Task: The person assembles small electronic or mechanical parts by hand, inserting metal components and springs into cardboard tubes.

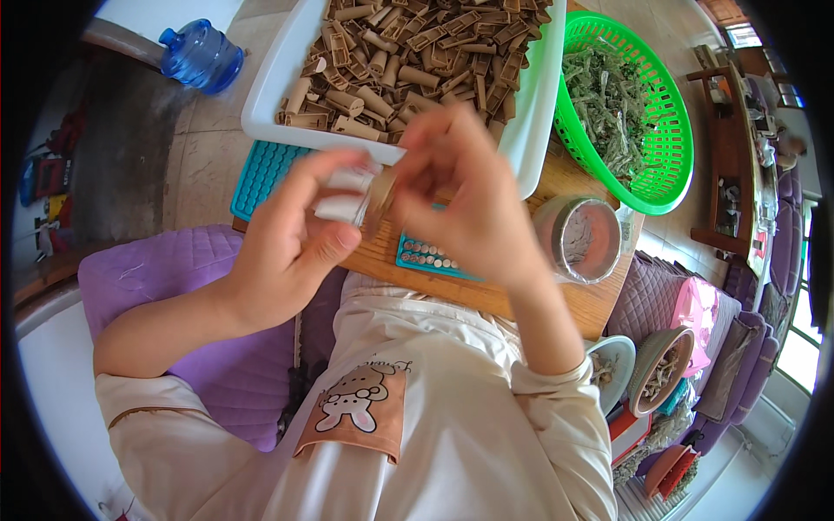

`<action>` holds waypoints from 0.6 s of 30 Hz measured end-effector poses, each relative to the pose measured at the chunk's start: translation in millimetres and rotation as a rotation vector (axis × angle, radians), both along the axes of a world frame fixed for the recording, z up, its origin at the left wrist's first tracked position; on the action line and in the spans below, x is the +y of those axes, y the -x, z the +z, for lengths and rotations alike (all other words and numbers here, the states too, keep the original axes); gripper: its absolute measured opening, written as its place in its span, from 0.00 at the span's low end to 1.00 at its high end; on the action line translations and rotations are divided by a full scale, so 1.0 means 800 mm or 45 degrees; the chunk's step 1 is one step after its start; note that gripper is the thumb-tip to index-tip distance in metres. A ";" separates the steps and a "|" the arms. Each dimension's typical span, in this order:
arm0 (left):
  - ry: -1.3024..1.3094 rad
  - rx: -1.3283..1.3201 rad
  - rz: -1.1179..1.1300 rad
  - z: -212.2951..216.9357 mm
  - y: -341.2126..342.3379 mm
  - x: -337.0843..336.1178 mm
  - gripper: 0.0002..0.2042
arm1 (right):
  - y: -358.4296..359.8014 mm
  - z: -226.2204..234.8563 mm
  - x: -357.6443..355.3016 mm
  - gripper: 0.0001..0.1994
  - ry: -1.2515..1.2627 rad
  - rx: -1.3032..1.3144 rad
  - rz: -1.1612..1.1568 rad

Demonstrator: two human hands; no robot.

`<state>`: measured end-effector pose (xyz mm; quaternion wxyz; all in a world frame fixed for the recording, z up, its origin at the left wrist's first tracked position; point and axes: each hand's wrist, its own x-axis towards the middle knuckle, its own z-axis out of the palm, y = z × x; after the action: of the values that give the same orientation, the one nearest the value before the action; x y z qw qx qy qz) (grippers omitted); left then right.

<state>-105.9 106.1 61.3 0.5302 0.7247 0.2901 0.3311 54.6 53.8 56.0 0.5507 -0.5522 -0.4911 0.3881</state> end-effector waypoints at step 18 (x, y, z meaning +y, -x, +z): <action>0.582 0.355 -0.529 0.006 0.004 -0.007 0.15 | -0.327 -0.054 -0.131 0.15 0.967 -1.428 -0.360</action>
<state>-108.9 100.4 66.3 0.6904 0.6690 0.2725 0.0402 316.4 -51.3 12.9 0.0274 -0.8827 -0.4551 0.1135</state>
